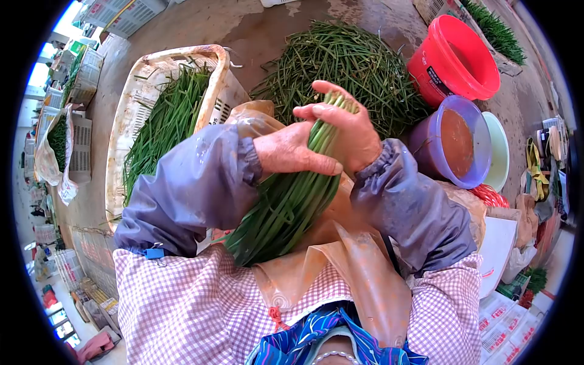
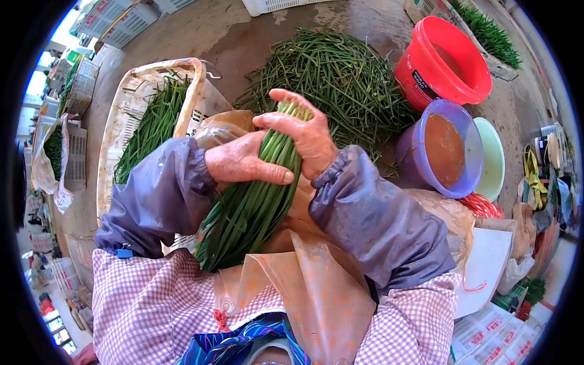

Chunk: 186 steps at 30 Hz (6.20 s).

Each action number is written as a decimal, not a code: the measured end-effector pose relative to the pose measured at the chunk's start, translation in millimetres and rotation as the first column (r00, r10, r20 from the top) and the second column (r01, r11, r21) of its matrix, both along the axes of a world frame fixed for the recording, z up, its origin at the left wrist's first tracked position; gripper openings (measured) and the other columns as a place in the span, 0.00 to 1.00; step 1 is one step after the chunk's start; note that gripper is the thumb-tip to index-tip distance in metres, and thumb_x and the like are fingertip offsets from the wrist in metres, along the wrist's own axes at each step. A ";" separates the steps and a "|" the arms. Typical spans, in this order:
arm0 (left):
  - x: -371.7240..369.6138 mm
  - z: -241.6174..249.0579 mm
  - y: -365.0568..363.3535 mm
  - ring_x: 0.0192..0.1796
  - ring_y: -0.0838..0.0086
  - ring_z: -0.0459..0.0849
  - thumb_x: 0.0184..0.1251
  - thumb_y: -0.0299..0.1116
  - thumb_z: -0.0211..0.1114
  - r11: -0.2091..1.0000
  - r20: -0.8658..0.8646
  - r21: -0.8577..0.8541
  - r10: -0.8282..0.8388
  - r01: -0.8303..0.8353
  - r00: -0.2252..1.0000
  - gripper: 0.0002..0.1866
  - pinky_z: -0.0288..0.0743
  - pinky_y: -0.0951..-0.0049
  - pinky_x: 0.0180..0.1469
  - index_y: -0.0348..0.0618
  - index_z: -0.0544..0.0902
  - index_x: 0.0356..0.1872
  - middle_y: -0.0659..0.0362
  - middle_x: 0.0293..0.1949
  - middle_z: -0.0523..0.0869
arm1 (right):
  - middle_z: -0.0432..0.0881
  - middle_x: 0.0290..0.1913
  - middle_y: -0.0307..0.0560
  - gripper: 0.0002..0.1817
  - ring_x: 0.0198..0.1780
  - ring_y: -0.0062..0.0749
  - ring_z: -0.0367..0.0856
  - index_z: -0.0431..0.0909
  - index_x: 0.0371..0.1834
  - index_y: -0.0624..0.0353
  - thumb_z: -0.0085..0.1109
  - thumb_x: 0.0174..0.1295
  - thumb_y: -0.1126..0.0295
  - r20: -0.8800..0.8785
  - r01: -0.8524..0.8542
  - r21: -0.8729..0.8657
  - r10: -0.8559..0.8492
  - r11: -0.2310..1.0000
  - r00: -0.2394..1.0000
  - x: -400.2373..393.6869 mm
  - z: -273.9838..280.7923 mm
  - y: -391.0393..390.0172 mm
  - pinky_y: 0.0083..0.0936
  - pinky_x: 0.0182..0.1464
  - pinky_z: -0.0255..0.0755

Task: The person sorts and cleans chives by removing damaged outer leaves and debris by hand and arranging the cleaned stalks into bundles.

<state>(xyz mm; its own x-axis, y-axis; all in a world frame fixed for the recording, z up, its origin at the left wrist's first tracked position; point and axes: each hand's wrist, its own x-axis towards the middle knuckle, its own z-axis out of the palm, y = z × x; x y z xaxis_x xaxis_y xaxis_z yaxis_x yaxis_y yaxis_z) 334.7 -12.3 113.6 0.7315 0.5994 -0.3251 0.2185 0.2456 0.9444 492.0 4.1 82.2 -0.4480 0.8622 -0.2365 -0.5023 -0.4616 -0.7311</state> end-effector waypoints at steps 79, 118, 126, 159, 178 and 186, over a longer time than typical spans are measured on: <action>40.6 -6.3 -2.2 0.38 0.64 0.78 0.54 0.23 0.67 0.686 -0.030 0.697 0.320 -0.209 0.947 0.04 0.72 0.68 0.42 0.40 0.82 0.31 0.56 0.34 0.78 | 0.80 0.31 0.46 0.10 0.31 0.34 0.82 0.77 0.42 0.62 0.63 0.57 0.78 0.078 0.708 0.227 -0.737 0.669 0.672 242.9 14.0 70.0 0.30 0.36 0.81; 43.6 -4.9 94.8 0.58 0.59 0.80 0.57 0.27 0.67 0.423 -0.157 0.904 0.450 -0.055 0.879 0.25 0.70 0.68 0.61 0.41 0.77 0.59 0.48 0.55 0.82 | 0.82 0.44 0.51 0.14 0.47 0.41 0.80 0.76 0.39 0.62 0.56 0.63 0.61 0.205 0.493 0.682 -0.788 0.540 0.580 441.5 203.7 23.3 0.38 0.56 0.74; 49.9 -46.1 123.0 0.62 0.65 0.75 0.65 0.28 0.64 0.880 -0.183 0.467 0.197 -0.091 0.963 0.34 0.68 0.66 0.65 0.44 0.62 0.72 0.45 0.61 0.76 | 0.77 0.29 0.48 0.24 0.33 0.44 0.76 0.77 0.29 0.61 0.59 0.56 0.47 -0.196 -0.866 0.477 -0.942 0.152 -0.274 507.3 348.9 -74.7 0.42 0.38 0.68; -264.2 23.1 -7.0 0.44 0.75 0.87 0.70 0.38 0.64 -0.147 0.292 0.493 0.956 -0.857 0.004 0.14 0.76 0.77 0.46 0.42 0.82 0.51 0.57 0.42 0.88 | 0.78 0.35 0.40 0.18 0.37 0.23 0.76 0.74 0.55 0.66 0.56 0.62 0.73 0.971 -0.365 0.238 -0.231 0.900 0.065 312.8 50.5 58.8 0.24 0.42 0.72; -273.6 -128.0 8.2 0.57 0.54 0.79 0.48 0.65 0.69 0.808 -0.765 0.532 0.587 -0.254 0.266 0.43 0.73 0.57 0.58 0.36 0.77 0.54 0.44 0.50 0.81 | 0.81 0.34 0.54 0.17 0.39 0.52 0.81 0.76 0.49 0.57 0.63 0.55 0.71 0.922 -0.936 0.309 -0.294 0.172 0.250 -107.1 -110.5 150.3 0.42 0.41 0.75; -240.2 -162.5 9.7 0.55 0.50 0.76 0.40 0.41 0.77 0.804 -0.753 0.563 0.594 -0.192 0.282 0.44 0.72 0.52 0.53 0.36 0.66 0.60 0.44 0.49 0.77 | 0.83 0.30 0.53 0.18 0.31 0.43 0.84 0.79 0.49 0.58 0.64 0.53 0.72 0.982 -0.886 0.048 0.140 0.460 0.126 -32.1 -204.4 105.9 0.35 0.34 0.76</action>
